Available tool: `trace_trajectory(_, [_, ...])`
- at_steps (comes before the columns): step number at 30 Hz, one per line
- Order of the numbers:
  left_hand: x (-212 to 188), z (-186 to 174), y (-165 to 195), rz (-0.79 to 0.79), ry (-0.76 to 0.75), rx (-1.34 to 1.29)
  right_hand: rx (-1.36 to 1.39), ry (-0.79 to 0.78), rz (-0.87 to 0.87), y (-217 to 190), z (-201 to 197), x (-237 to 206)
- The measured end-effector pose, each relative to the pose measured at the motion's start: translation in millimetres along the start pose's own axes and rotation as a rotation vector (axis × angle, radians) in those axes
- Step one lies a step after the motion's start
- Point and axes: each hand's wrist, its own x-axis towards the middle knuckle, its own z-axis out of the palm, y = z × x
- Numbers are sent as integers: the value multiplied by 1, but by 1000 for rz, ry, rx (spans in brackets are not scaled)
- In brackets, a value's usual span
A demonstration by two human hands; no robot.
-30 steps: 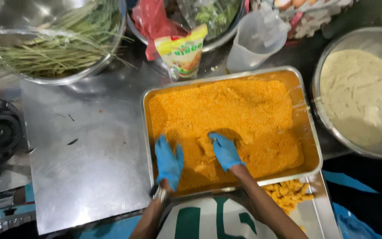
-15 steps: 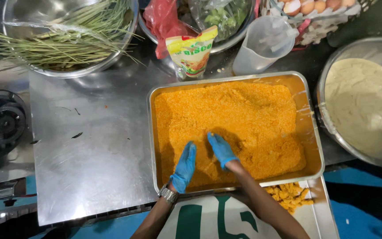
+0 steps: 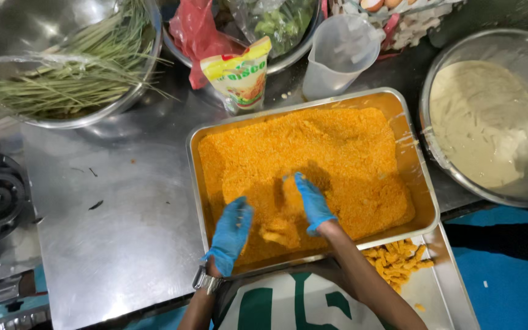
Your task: The person takes pieces of food and presses and rolls them in a large tray of orange breadcrumbs to coat them, then places the coated pieces onto a side tray. Another person nearby coats food pieces in a bowl of batter.
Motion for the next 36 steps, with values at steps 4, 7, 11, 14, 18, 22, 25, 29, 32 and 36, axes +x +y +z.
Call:
trace_trajectory(4, [-10, 11, 26, 101, -424, 580, -1003, 202, -625, 0, 4, 14])
trace_trajectory(7, [-7, 17, 39, 287, -620, 829, -1208, 100, -405, -1, 24, 17])
trace_trajectory(11, [-4, 13, 5, 463, -500, 603, -1015, -71, -409, 2, 33, 14])
trace_trajectory(14, [1, 12, -55, 197, -184, 277, -672, -282, -406, 0, 28, 9])
trace_trajectory(18, [20, 33, -106, -272, -125, -166, -808, -132, -596, -16, 30, -5])
trace_trajectory(22, [22, 37, -71, -19, 110, -299, -289, -75, -187, -39, 45, -34])
trace_trajectory(25, [-10, 17, 2, 325, 132, 146, 582, -382, 256, -50, 51, -58])
trace_trajectory(29, [9, 0, 79, 352, 247, 419, 412, -151, 157, -66, 29, -68])
trace_trajectory(32, [72, 19, 92, 196, 87, 264, 279, -108, 55, -64, -20, -81])
trace_trajectory(36, [123, 62, 74, 511, -83, 559, 138, 95, -57, -13, -130, -133])
